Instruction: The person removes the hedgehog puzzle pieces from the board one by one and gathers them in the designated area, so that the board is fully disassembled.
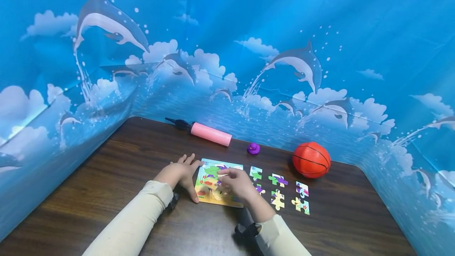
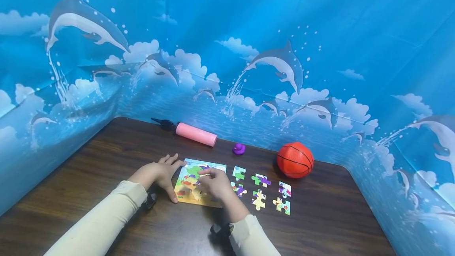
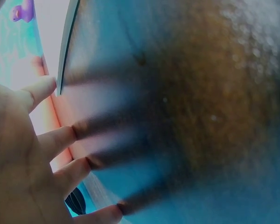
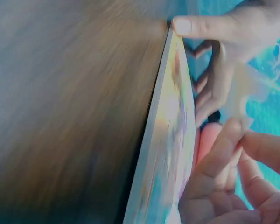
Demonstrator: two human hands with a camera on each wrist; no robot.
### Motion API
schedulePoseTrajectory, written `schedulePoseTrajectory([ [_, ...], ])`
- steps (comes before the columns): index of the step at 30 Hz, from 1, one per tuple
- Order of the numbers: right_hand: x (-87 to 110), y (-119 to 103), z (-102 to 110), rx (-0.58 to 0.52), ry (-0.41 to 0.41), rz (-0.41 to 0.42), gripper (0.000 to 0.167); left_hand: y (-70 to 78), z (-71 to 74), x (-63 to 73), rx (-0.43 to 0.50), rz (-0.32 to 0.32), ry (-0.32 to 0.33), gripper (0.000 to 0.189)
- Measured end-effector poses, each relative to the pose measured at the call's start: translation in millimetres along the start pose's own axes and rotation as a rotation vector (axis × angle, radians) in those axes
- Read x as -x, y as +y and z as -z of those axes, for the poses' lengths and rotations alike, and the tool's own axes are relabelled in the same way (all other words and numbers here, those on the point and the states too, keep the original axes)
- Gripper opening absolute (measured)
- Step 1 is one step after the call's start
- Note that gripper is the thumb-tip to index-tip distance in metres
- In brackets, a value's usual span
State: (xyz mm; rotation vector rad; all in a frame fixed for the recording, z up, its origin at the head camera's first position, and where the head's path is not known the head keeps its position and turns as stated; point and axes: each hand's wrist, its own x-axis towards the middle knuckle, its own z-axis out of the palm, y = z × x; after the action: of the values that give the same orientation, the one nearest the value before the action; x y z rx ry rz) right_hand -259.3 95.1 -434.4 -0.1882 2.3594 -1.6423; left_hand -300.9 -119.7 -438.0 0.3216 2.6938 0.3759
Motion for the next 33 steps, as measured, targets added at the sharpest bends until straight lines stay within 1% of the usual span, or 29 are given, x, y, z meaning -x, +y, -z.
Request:
schedulePoseTrajectory([
  [2,8.0,5,11,0.017,0.028,0.009,0.023,-0.7,-1.2,-0.6,0.007,0.003,0.002,0.13],
  [4,17.9,12,24,0.039,0.059,0.036,0.022,-2.4,-2.7,-2.5,0.013,0.007,0.005,0.13],
  [8,38.2,27,53,0.102,0.103,0.067,0.019,-4.9,-2.7,-4.0,0.014,-0.005,0.02,0.131],
  [12,52.0,40,77,0.176,0.096,0.063,0.017,-6.5,-2.2,-4.6,0.016,-0.007,0.03,0.13],
  [15,58.1,46,88,0.239,0.076,0.061,0.015,-6.2,-2.6,-4.5,0.026,-0.007,0.032,0.129],
  [19,61.8,50,94,0.296,0.051,0.074,0.013,-4.9,-4.5,-4.5,0.025,-0.008,0.027,0.129],
  [26,60.0,51,92,0.359,0.043,0.107,0.011,-4.4,-5.2,-3.9,0.013,0.005,0.018,0.128],
  [30,59.7,50,90,0.433,0.092,0.099,0.006,2.1,2.5,5.5,0.013,0.0,0.007,0.126],
  [33,58.8,49,89,0.464,0.136,0.078,0.004,5.8,6.8,11.8,0.015,-0.01,0.008,0.124],
])
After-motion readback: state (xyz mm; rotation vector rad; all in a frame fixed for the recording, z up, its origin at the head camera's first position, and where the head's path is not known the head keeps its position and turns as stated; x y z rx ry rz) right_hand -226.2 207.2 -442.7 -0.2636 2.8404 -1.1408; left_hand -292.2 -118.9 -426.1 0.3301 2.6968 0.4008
